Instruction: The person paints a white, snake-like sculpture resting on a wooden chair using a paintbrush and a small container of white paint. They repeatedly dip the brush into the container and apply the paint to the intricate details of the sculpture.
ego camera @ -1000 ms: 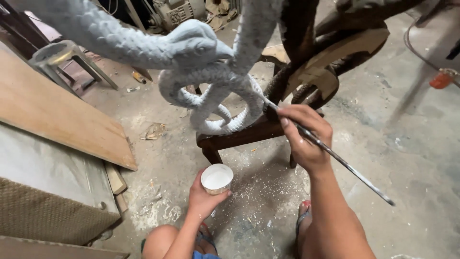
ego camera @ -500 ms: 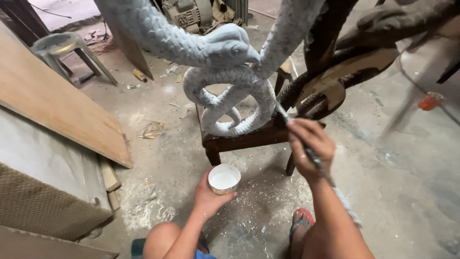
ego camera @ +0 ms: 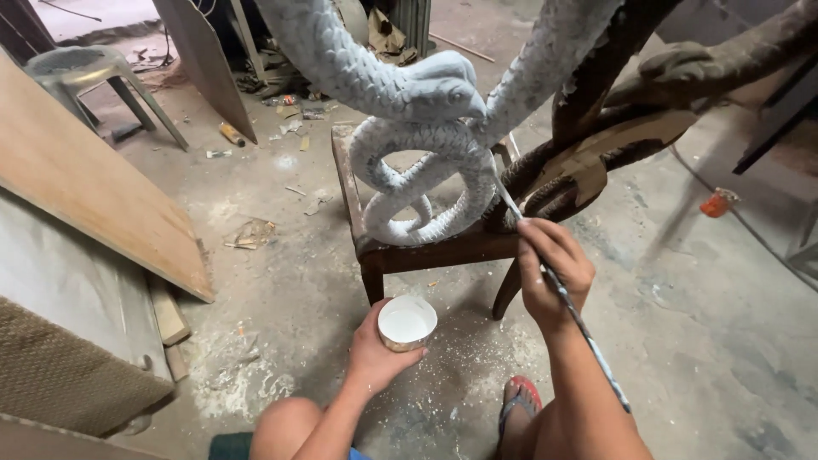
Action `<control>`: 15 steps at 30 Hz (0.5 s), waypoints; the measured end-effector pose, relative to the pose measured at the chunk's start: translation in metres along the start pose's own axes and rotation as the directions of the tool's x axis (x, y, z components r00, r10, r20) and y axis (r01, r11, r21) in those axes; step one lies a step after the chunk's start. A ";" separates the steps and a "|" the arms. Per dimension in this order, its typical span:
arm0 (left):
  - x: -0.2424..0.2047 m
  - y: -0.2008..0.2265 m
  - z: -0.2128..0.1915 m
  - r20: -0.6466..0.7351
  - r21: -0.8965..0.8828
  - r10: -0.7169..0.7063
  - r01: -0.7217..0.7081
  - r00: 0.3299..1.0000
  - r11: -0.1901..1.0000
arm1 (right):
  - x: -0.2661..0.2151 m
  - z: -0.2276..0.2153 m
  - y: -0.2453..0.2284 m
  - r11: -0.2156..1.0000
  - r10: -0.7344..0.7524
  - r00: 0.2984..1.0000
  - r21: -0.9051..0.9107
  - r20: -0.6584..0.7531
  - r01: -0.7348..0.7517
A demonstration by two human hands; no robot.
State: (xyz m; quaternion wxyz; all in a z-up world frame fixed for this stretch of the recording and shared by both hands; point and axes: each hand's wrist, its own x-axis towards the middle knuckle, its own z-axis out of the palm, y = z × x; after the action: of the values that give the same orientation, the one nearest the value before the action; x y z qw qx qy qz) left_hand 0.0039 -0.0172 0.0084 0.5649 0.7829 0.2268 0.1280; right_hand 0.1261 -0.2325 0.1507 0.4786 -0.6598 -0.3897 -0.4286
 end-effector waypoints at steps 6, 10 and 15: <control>-0.004 0.006 -0.009 0.000 0.044 -0.023 0.023 1.000 0.999 | -0.019 0.007 0.022 0.980 0.197 0.979 0.020 -0.042 -0.197; -0.005 0.003 -0.011 -0.020 0.018 -0.006 0.006 1.000 1.000 | -0.025 0.008 0.014 0.972 0.236 0.970 0.034 -0.057 -0.234; -0.006 0.012 -0.013 0.014 -0.001 -0.032 0.032 0.999 0.999 | -0.038 0.033 0.029 0.988 0.125 0.990 -0.079 -0.070 -0.131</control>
State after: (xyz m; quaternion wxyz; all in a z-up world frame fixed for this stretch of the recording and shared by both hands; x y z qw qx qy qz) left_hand -0.0048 -0.0129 0.0246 0.5691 0.7797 0.2352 0.1138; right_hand 0.1469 -0.2112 0.1002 0.4896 -0.6886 -0.3125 -0.4341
